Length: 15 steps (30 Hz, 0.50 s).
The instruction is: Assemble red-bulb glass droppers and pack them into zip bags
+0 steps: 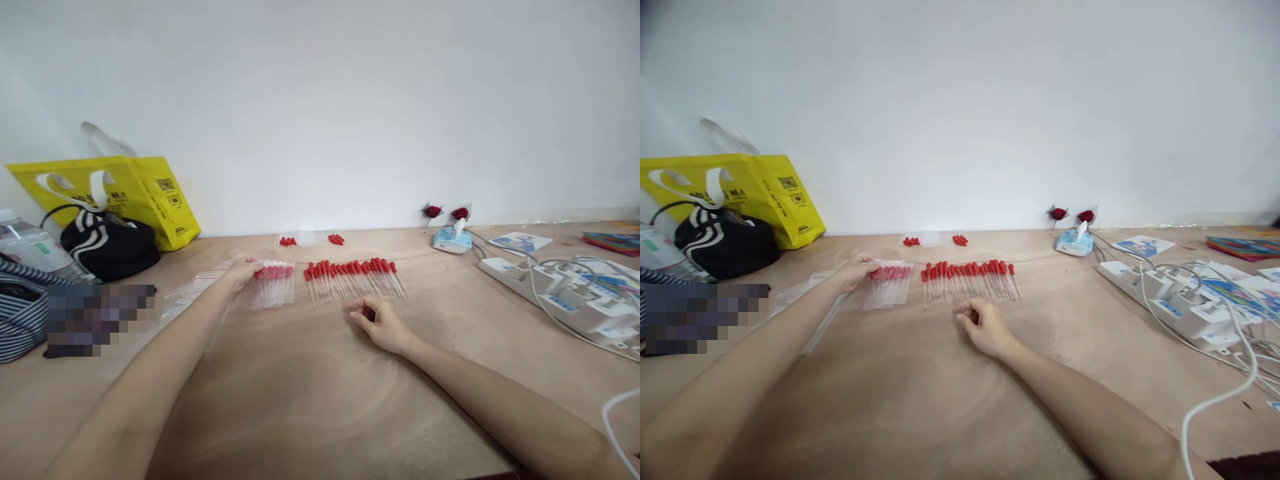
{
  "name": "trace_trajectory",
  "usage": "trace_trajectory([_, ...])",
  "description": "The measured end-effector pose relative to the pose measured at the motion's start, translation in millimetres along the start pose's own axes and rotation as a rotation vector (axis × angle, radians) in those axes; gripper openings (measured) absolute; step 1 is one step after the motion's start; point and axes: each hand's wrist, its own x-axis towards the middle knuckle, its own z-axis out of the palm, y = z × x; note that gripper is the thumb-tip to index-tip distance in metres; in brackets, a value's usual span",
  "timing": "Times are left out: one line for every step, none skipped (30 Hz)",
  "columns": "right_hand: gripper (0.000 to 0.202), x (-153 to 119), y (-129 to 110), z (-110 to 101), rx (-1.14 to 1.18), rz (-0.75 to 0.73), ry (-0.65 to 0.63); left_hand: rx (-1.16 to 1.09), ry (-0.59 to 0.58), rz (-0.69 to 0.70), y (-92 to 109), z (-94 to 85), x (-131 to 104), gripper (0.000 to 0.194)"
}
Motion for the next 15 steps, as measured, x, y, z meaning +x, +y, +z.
trace_trajectory([0.017,0,0,0,0.001,0.0,-0.003,0.069,0.037,0.025,-2,-1.0,2,0.027])
trace_trajectory([0.016,0,-1,0,0.002,-0.002,-0.006,0.138,0.073,0.058,-4,-3.9,3,0.033])
trace_trajectory([0.015,0,-1,0,0.004,-0.004,-0.007,0.205,0.102,0.095,-5,-8.9,1,0.038])
trace_trajectory([0.015,0,-2,0,0.008,-0.007,-0.007,0.27,0.123,0.13,-5,-15.8,-2,0.04])
trace_trajectory([0.015,0,-2,0,0.013,-0.008,-0.006,0.332,0.132,0.161,-6,-24.3,-8,0.041])
trace_trajectory([0.015,0,-2,0,0.017,-0.009,-0.005,0.389,0.128,0.184,-8,-33.8,-16,0.04])
trace_trajectory([0.016,-1,-3,0,0.018,-0.01,-0.005,0.445,0.119,0.2,-11,-43.9,-25,0.039])
trace_trajectory([0.017,-1,-3,0,0.013,-0.014,-0.003,0.498,0.103,0.213,-15,-53.7,-35,0.04])
trace_trajectory([0.017,-1,-4,0,0.004,-0.021,0.0,0.544,0.093,0.218,-21,-62.9,-46,0.043])
trace_trajectory([0.017,-2,-4,0,-0.008,-0.03,0.003,0.585,0.102,0.205,-28,-70.7,-56,0.047])
trace_trajectory([0.016,-2,-5,-1,-0.022,-0.039,0.004,0.643,0.102,0.188,-37,-77.0,-66,0.052])
trace_trajectory([0.015,-2,-5,-1,-0.036,-0.049,0.004,0.792,0.099,0.146,-46,-81.5,-73,0.057])
trace_trajectory([0.014,-2,-6,-1,-0.049,-0.057,0.001,0.895,0.076,0.091,-55,-84.4,-80,0.06])
trace_trajectory([0.014,-3,-6,-2,-0.059,-0.064,-0.004,0.93,0.043,0.048,-63,-85.7,-85,0.061])
trace_trajectory([0.013,-3,-7,-2,-0.067,-0.07,-0.01,0.939,0.031,0.037,-69,-86.0,-88,0.058])
